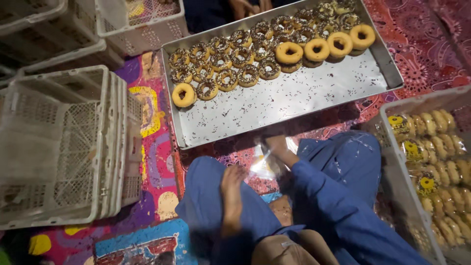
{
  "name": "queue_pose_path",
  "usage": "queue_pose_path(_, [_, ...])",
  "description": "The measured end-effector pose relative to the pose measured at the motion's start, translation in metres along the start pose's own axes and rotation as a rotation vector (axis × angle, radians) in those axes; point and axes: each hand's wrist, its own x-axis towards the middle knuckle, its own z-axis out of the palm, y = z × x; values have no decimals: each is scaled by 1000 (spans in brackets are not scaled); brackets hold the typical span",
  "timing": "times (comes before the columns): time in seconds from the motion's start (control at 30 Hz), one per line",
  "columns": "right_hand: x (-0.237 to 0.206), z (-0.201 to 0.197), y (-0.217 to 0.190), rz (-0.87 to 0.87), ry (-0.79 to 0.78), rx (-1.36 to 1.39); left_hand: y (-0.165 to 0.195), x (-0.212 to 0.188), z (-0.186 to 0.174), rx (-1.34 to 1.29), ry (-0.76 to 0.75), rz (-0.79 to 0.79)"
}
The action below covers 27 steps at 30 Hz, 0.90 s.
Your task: The person sits on the floor and repeatedly picks donuts from a metal tray, places them into small plastic bags, and sets the filled bags into a white crate. The process continues with both plain and chocolate-sprinkled donuts.
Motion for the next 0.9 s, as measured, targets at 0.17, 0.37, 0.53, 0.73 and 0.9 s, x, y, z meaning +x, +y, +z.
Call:
queue_pose_path(0.17, [6,-23,-4,74,-232,41,-31,42,92,1315,139,292])
queue_pose_path(0.37, [9,-38,9,-64,-290,11,-45,44,99,1263,171,-9])
queue_pose_path(0.53, [-44,-53,10,-481,-46,-53,-49,59,98,514,-31,100])
queue_pose_path(0.73, [-111,-103,25,-156,60,-250,-29,-16,165,1013,-505,799])
queue_pose_path(0.9, [-118,-127,13,110,252,398,8,-53,183,52,-417,585])
